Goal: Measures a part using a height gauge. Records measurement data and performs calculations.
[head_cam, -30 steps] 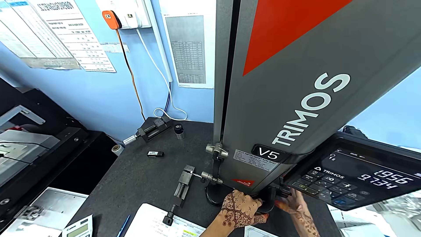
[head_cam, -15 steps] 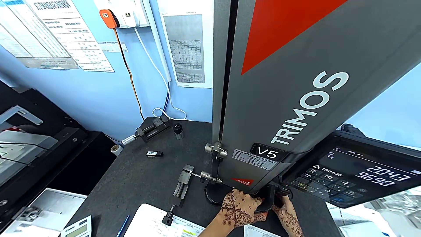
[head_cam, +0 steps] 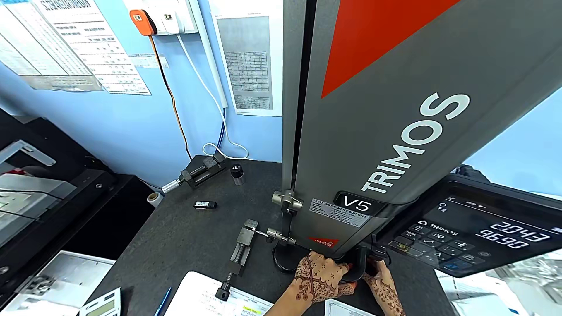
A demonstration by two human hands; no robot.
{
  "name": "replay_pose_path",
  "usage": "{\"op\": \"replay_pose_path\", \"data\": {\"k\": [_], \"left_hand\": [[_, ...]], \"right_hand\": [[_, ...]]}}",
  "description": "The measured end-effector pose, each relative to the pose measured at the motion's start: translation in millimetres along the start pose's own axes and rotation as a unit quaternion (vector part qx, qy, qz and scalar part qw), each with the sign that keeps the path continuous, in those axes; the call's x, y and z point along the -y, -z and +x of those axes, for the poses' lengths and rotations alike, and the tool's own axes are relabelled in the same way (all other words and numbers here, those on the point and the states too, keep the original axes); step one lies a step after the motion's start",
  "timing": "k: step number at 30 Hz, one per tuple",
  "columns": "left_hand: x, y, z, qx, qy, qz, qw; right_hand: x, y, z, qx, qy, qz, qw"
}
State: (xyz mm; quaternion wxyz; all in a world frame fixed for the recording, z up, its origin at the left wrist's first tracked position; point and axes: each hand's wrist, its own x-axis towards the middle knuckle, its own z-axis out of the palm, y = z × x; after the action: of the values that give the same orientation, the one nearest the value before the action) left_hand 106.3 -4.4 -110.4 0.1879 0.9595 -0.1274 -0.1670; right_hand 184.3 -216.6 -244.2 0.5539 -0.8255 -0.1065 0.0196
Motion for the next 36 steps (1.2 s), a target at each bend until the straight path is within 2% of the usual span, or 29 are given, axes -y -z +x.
{"op": "replay_pose_path", "data": {"k": [30, 33, 36], "left_hand": [[1, 0, 0, 0.001, -0.003, -0.005, 1.000], [-5, 18, -5, 0.057, 0.005, -0.008, 0.998], [-3, 12, -4, 0.030, 0.004, -0.012, 0.999]], "right_hand": [[3, 1, 0, 0.003, 0.011, -0.008, 1.000], [7, 1, 0, 0.003, 0.012, -0.008, 1.000], [6, 2, 0, 0.004, 0.013, -0.013, 1.000]]}}
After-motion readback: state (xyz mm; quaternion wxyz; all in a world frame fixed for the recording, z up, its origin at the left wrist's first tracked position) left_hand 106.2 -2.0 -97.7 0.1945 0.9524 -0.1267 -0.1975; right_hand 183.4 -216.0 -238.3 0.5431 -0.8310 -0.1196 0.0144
